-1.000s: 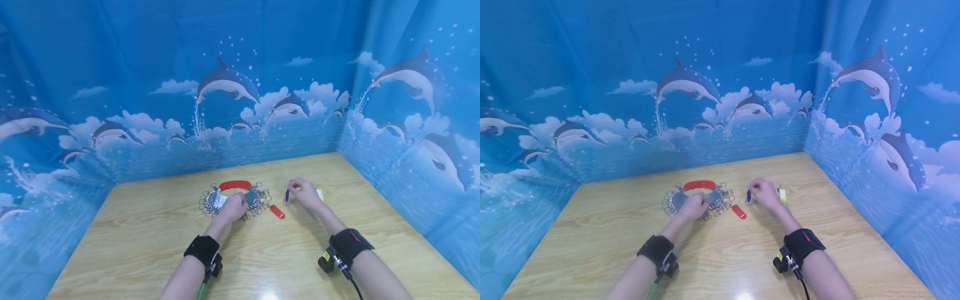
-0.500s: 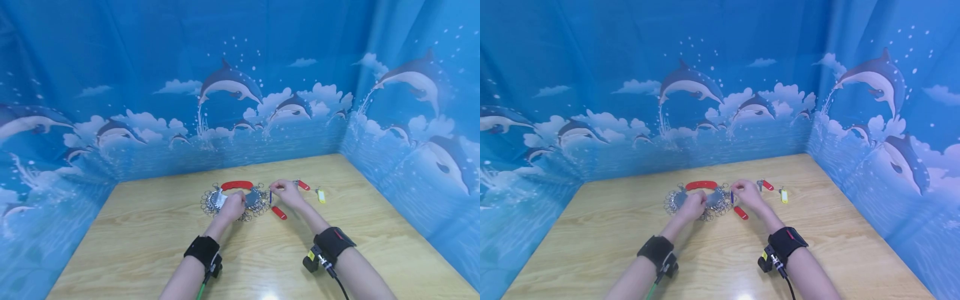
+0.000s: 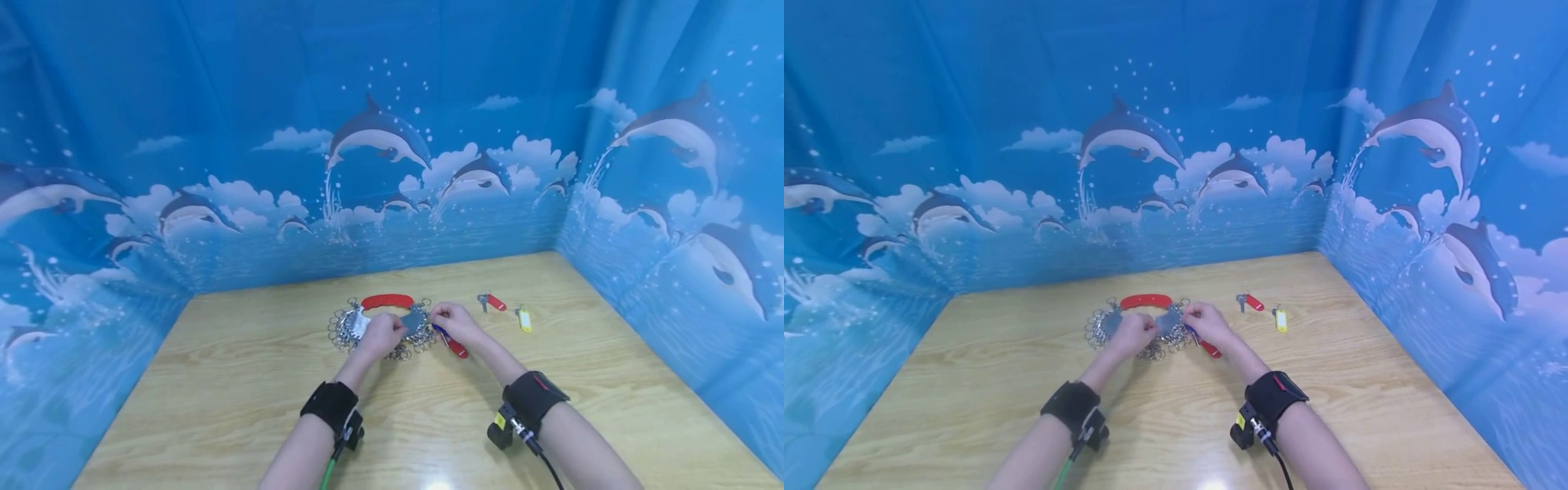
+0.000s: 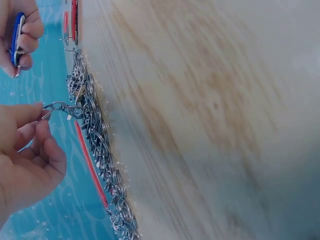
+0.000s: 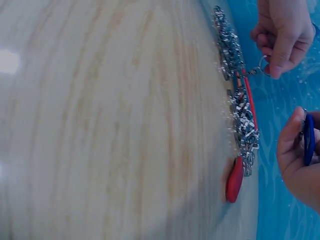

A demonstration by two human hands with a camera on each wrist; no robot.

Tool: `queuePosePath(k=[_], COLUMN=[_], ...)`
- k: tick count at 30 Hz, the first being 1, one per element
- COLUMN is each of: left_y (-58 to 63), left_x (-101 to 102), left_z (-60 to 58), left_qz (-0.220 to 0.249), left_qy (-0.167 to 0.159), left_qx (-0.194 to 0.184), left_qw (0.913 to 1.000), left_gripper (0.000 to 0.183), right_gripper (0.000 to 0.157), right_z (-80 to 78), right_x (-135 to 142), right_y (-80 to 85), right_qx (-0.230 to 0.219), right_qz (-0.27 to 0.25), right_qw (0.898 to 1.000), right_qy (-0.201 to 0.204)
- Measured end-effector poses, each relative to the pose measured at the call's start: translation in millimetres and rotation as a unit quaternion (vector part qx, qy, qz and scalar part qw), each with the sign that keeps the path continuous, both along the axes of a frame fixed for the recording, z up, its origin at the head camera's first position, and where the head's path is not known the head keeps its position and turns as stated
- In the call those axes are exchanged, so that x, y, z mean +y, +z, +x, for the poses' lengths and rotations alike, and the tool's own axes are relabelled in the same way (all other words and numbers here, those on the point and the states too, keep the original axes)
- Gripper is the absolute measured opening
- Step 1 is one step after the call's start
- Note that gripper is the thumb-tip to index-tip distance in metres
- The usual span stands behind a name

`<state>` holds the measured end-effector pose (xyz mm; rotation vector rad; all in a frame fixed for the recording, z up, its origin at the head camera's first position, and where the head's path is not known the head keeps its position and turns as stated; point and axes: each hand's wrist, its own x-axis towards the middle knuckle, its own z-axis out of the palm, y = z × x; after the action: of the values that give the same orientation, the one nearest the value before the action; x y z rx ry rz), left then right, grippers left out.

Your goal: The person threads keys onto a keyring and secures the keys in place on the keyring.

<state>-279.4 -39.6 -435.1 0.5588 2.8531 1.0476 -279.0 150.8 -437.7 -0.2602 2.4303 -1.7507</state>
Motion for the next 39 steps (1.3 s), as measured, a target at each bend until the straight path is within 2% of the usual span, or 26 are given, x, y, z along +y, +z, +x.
queuePosePath(k=[3, 5, 7, 10, 13, 21, 29, 34, 39], left_y=[-1.4, -2.2, -2.3, -1.3, 0.8, 3.0, -2.2, -2.7, -2.6], left_x=[-1.1, -1.9, -3.0, -4.3, -5.1, -5.5, -8.5, -7.4, -5.4], left_z=[-1.3, -2.5, -3.7, -5.0, -4.9, -2.4, -4.2, -4.6, -4.7], left_qz=[0.025, 0.060, 0.099, 0.154, 0.167, 0.151, 0.147, 0.146, 0.109], left_qy=[0.006, 0.007, 0.005, -0.005, -0.015, -0.037, -0.072, -0.054, -0.047], left_qx=[-0.032, -0.068, -0.107, -0.159, -0.181, -0.168, -0.157, -0.162, -0.120], left_qw=[0.9992, 0.9959, 0.9893, 0.9751, 0.9692, 0.9735, 0.9740, 0.9744, 0.9856], left_gripper=[0.016, 0.018, 0.018, 0.018, 0.019, 0.023, 0.022, 0.022, 0.020], right_gripper=[0.014, 0.011, 0.009, 0.007, 0.009, 0.009, 0.010, 0.008, 0.007], right_z=[1.5, 2.6, 3.3, 3.2, 1.6, -0.6, 1.7, 2.0, 1.6], right_x=[-5.3, -9.1, -12.7, -17.5, -20.0, -27.4, -31.4, -32.7, -32.3], right_y=[-2.1, -2.1, -1.4, -0.5, -2.9, -7.8, -7.9, -8.5, -9.5], right_qx=[0.013, 0.030, 0.043, 0.062, 0.077, 0.130, 0.133, 0.151, 0.168], right_qz=[0.050, 0.083, 0.105, 0.120, 0.125, 0.168, 0.158, 0.165, 0.176], right_qw=[0.999, 0.996, 0.993, 0.991, 0.989, 0.977, 0.978, 0.974, 0.970], right_qy=[-0.004, -0.008, -0.011, -0.011, -0.003, 0.021, 0.023, 0.031, 0.027])
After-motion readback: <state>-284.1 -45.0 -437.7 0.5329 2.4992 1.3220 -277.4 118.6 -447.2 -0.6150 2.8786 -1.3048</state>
